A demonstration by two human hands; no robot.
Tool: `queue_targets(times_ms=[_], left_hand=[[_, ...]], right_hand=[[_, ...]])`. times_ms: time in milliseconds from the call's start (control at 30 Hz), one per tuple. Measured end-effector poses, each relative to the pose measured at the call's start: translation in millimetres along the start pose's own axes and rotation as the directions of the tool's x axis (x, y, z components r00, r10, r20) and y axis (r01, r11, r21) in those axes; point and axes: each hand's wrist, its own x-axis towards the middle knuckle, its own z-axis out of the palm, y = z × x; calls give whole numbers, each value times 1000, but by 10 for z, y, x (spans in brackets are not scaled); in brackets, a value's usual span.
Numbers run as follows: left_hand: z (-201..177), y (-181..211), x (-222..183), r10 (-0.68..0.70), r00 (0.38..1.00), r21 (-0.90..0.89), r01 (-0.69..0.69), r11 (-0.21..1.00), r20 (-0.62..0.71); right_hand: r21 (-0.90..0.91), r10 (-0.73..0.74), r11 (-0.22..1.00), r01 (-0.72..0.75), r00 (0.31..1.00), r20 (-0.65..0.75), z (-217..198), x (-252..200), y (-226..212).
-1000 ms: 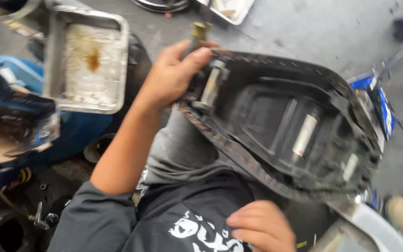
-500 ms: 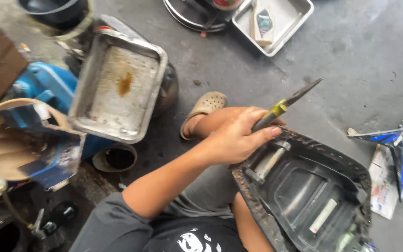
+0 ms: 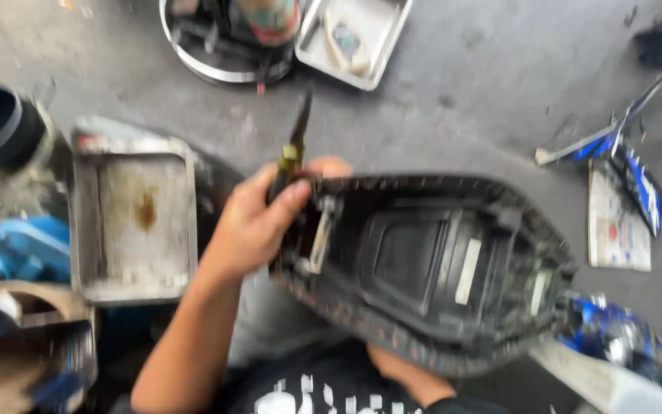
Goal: The person uses pliers to pull out metal fasteners from the edge of a scooter seat held on their lap. They work along the perimeter, removing fasteners one by one and placing them aside.
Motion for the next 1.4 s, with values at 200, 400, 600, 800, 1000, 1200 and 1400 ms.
queue_targets(times_ms=[200, 400, 600, 800, 1000, 1200, 1400], left_hand=[[-214, -211, -149, 101, 993, 19, -102, 995, 57], [-251, -367, -162, 160, 966, 200, -200, 959, 202], [-244, -279, -135, 51, 983, 65, -63, 996, 178], [-359, -302, -129, 110, 984, 82, -123, 989, 142], [-493, -634, -314, 222, 975, 482, -192, 855, -4], [-711, -103, -1159, 146, 967, 624, -246, 742, 207], [-768, -279, -1586, -382, 795, -1, 433, 901, 471]], right_hand=[[9, -13, 1000, 12, 1000, 26, 93, -759, -731], [-235, -437, 898, 372, 819, -373, -559, -1399, -1617], [-676, -452, 732, -82, 684, -573, -641, -1138, -2026], [-731, -261, 625, -273, 809, -526, -506, -694, -2241], [-768, -277, 609, -197, 854, -440, -331, -373, -2111], [-837, -231, 525, -154, 921, -315, -387, -461, -1913], [-788, -219, 615, -36, 952, -214, -614, -470, -1725]])
